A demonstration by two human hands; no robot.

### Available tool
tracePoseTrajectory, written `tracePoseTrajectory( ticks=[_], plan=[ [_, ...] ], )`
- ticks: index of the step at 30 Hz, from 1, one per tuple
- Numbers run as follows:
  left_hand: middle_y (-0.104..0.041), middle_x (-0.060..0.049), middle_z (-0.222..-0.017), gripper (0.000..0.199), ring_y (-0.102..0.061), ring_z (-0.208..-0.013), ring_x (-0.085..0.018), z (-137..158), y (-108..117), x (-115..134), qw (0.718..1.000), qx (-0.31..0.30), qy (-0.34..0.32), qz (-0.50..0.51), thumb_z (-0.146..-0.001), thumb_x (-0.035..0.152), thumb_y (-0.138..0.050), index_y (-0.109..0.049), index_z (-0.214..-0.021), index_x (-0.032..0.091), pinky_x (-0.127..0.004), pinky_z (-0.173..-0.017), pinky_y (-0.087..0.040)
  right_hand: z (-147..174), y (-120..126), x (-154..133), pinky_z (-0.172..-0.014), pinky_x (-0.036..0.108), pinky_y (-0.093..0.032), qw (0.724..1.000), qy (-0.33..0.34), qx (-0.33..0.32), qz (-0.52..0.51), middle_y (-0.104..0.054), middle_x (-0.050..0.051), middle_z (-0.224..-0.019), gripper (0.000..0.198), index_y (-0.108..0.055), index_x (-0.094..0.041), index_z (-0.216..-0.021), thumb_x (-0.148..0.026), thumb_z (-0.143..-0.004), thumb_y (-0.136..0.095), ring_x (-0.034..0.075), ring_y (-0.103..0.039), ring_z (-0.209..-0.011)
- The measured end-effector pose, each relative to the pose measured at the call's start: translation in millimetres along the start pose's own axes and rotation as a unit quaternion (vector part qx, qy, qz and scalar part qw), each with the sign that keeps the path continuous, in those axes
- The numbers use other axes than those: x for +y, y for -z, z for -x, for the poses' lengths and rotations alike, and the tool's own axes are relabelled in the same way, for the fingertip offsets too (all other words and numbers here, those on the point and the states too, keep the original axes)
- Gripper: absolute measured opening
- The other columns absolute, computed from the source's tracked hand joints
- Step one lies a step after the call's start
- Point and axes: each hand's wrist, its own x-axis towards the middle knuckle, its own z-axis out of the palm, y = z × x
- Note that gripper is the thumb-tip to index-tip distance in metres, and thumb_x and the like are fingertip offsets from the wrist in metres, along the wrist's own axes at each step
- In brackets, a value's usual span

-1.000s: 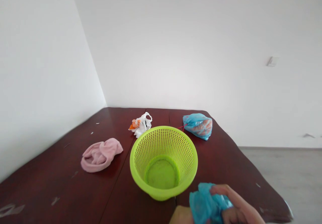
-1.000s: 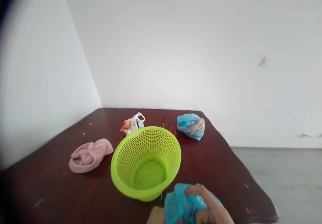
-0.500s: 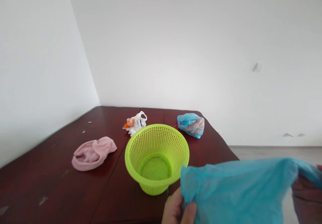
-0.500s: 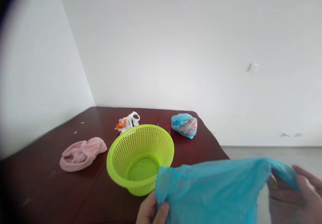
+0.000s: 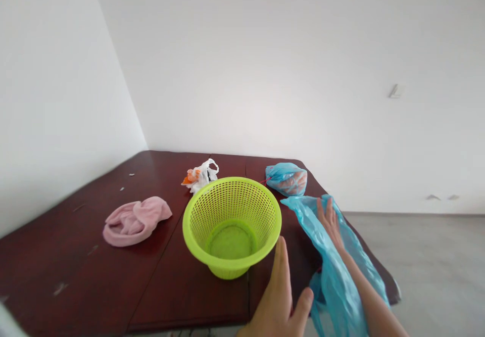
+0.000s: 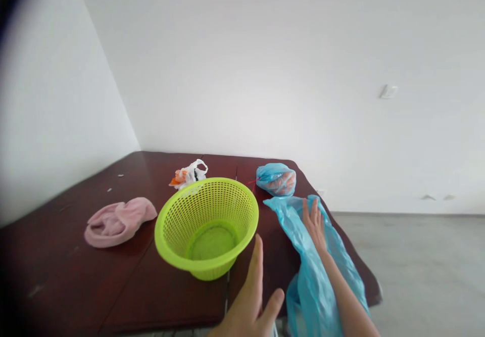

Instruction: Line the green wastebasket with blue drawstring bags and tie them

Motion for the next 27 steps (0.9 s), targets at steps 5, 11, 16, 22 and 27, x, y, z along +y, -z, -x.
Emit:
tracePoseTrajectory(
  ticks=[5,11,16,22,27],
  plan=[
    [0.016,-0.004,-0.204,0.093,0.003,-0.190,-0.044,4.0,8.9,-10.9,0.994,-0.039,-0.050,-0.093,-0.123,0.035,-0.054,0.002,-0.197,0.043,-0.079,-0.151,-0.017,-29.9,-31.0,-17.7,-0.137,0.075,-0.047,0.993,-0.028,-0.117,0.003,-0.040,0.025,-0.195,0.076,-0.050,-0.021,-0.186,-0.035,-0.112,-0.046,0.048,-0.048,-0.177],
    [-0.001,-0.006,-0.206,0.087,-0.011,-0.190,-0.041,7.1,32.6,-34.0,0.987,-0.042,-0.055,-0.144,-0.125,0.034,-0.050,-0.002,-0.196,0.046,-0.078,-0.150,-0.024,-18.1,7.6,-42.0,-0.148,0.064,-0.035,0.994,0.065,-0.088,-0.010,-0.039,0.016,-0.197,0.069,-0.055,-0.020,-0.184,-0.048,-0.123,-0.035,0.040,-0.039,-0.183],
    [-0.003,-0.005,-0.206,0.084,-0.010,-0.190,-0.039,12.5,38.3,-60.6,0.984,-0.075,-0.011,-0.163,-0.128,0.044,-0.046,0.003,-0.196,0.046,-0.077,-0.151,-0.022,41.1,-12.8,-76.2,-0.144,0.082,-0.029,0.982,0.013,-0.188,0.027,-0.021,0.009,-0.204,0.077,-0.035,-0.034,-0.194,-0.065,-0.124,-0.032,0.045,-0.021,-0.188],
    [0.001,-0.011,-0.205,0.096,-0.007,-0.190,-0.044,8.5,31.5,-61.4,0.971,-0.117,0.000,-0.210,-0.125,0.049,-0.057,0.005,-0.197,0.039,-0.079,-0.150,-0.023,36.7,-39.4,-103.6,-0.142,0.091,-0.012,0.977,-0.016,-0.202,0.060,-0.014,0.013,-0.204,0.081,-0.028,-0.031,-0.196,-0.064,-0.122,-0.036,0.049,-0.015,-0.189],
    [-0.003,-0.015,-0.204,0.092,-0.010,-0.189,-0.047,8.4,27.0,-50.1,0.961,-0.116,-0.006,-0.250,-0.121,0.055,-0.065,-0.020,-0.198,0.031,-0.077,-0.150,-0.026,15.4,-40.6,-115.4,-0.140,0.093,-0.013,0.974,-0.034,-0.216,0.058,-0.014,0.017,-0.204,0.084,-0.028,-0.029,-0.196,-0.067,-0.121,-0.039,0.051,-0.014,-0.188]
  ],
)
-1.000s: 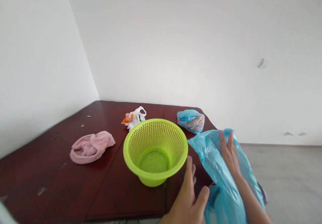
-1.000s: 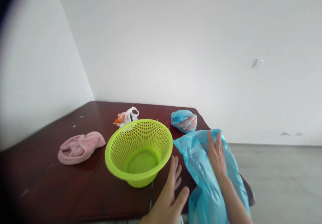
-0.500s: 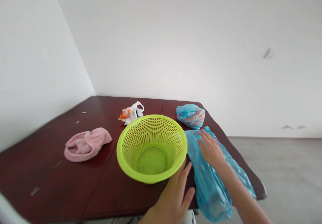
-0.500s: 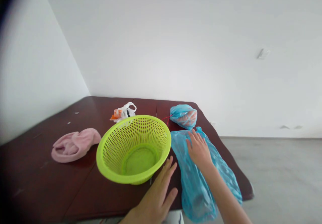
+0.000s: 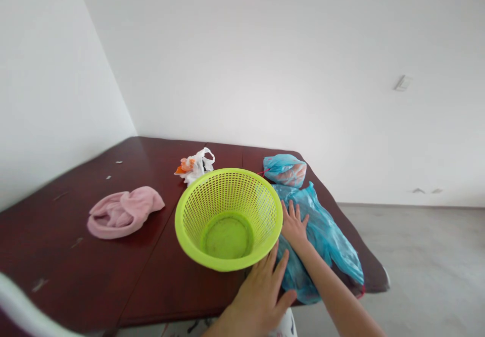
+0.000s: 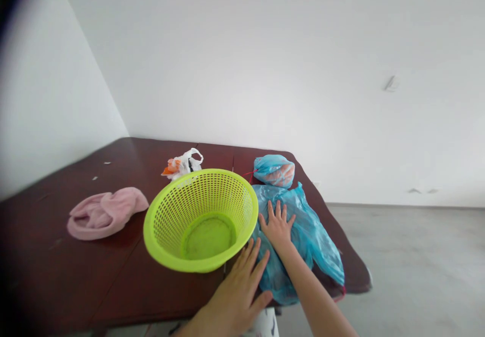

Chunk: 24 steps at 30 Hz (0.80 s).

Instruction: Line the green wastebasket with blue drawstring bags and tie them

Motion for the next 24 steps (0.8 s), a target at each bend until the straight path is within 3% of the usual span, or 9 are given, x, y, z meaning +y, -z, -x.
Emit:
tracePoseTrajectory(
  ticks=[4,7,9,13,15,17,20,22,24],
  plan=[
    [-0.014,-0.018,-0.203,0.078,-0.019,-0.188,-0.046,3.1,-11.3,-2.5,0.999,0.033,0.018,-0.025,-0.123,0.060,-0.058,-0.046,-0.189,0.020,-0.071,-0.151,-0.030,-6.4,-4.9,3.5,-0.141,0.092,-0.011,1.000,0.004,0.002,-0.031,-0.017,0.018,-0.203,0.085,-0.031,-0.027,-0.195,-0.066,-0.120,-0.041,0.051,-0.015,-0.188],
    [-0.025,-0.018,-0.201,0.075,-0.027,-0.187,-0.042,4.5,-20.4,-7.8,0.997,0.065,0.009,-0.036,-0.125,0.060,-0.053,-0.050,-0.187,0.018,-0.065,-0.151,-0.033,-20.3,8.1,9.4,-0.141,0.087,-0.024,0.992,0.033,0.051,-0.108,-0.035,0.025,-0.196,0.084,-0.040,-0.022,-0.191,-0.064,-0.119,-0.043,0.050,-0.031,-0.184],
    [-0.027,-0.017,-0.201,0.076,-0.028,-0.187,-0.041,3.6,-23.9,-9.5,0.996,0.069,-0.009,-0.053,-0.124,0.060,-0.054,-0.047,-0.188,0.018,-0.063,-0.151,-0.032,-38.5,31.3,9.9,-0.140,0.077,-0.039,0.982,0.062,0.106,-0.140,-0.033,0.025,-0.197,0.084,-0.033,-0.021,-0.193,-0.059,-0.119,-0.043,0.046,-0.037,-0.181],
    [-0.026,-0.020,-0.200,0.082,-0.032,-0.185,-0.045,-0.9,-23.5,-7.7,0.994,0.063,-0.022,-0.085,-0.121,0.057,-0.061,-0.044,-0.189,0.015,-0.066,-0.149,-0.034,-90.1,94.6,-2.5,-0.117,0.061,-0.064,0.954,0.081,0.246,-0.153,-0.001,0.023,-0.204,0.099,-0.008,-0.023,-0.197,-0.049,-0.114,-0.055,0.048,-0.050,-0.171],
    [-0.027,-0.020,-0.200,0.084,-0.035,-0.184,-0.047,-2.0,-20.8,-5.7,0.994,0.060,-0.028,-0.087,-0.119,0.057,-0.064,-0.045,-0.189,0.015,-0.067,-0.149,-0.035,-115.7,118.7,-12.3,-0.115,0.060,-0.063,0.961,0.066,0.243,-0.117,0.003,0.025,-0.204,0.115,-0.003,-0.025,-0.198,-0.048,-0.106,-0.069,0.051,-0.052,-0.168],
    [-0.028,-0.020,-0.200,0.085,-0.036,-0.183,-0.047,-1.7,-18.4,-4.3,0.995,0.057,-0.030,-0.080,-0.118,0.059,-0.064,-0.046,-0.189,0.016,-0.068,-0.148,-0.035,-135.7,130.0,-21.0,-0.127,0.064,-0.054,0.979,0.060,0.180,-0.072,-0.014,0.028,-0.201,0.128,-0.003,-0.026,-0.198,-0.049,-0.099,-0.082,0.051,-0.049,-0.170],
    [-0.029,-0.021,-0.199,0.086,-0.035,-0.183,-0.048,-1.7,-17.4,-4.4,0.996,0.047,-0.029,-0.064,-0.119,0.064,-0.062,-0.047,-0.188,0.015,-0.070,-0.149,-0.036,-152.6,125.9,-29.1,-0.134,0.068,-0.042,0.990,0.058,0.115,-0.052,-0.054,0.030,-0.181,0.122,-0.030,-0.021,-0.194,-0.046,-0.092,-0.094,0.051,-0.058,-0.162],
    [-0.029,-0.023,-0.198,0.087,-0.034,-0.183,-0.050,-4.2,-17.3,-5.1,0.998,0.034,-0.027,-0.051,-0.119,0.066,-0.061,-0.047,-0.188,0.014,-0.072,-0.150,-0.033,-157.1,117.1,-31.0,-0.131,0.066,-0.044,0.991,0.051,0.110,-0.060,-0.066,0.031,-0.167,0.096,-0.058,-0.016,-0.178,-0.037,-0.092,-0.094,0.051,-0.066,-0.152],
    [-0.028,-0.024,-0.198,0.087,-0.032,-0.183,-0.052,-7.2,-13.7,-4.1,0.999,0.022,-0.026,-0.029,-0.119,0.064,-0.064,-0.046,-0.188,0.014,-0.074,-0.150,-0.033,-159.5,110.1,-31.3,-0.128,0.063,-0.046,0.990,0.045,0.113,-0.075,-0.073,0.029,-0.156,0.067,-0.075,-0.014,-0.159,-0.027,-0.094,-0.086,0.047,-0.070,-0.144]
  ],
)
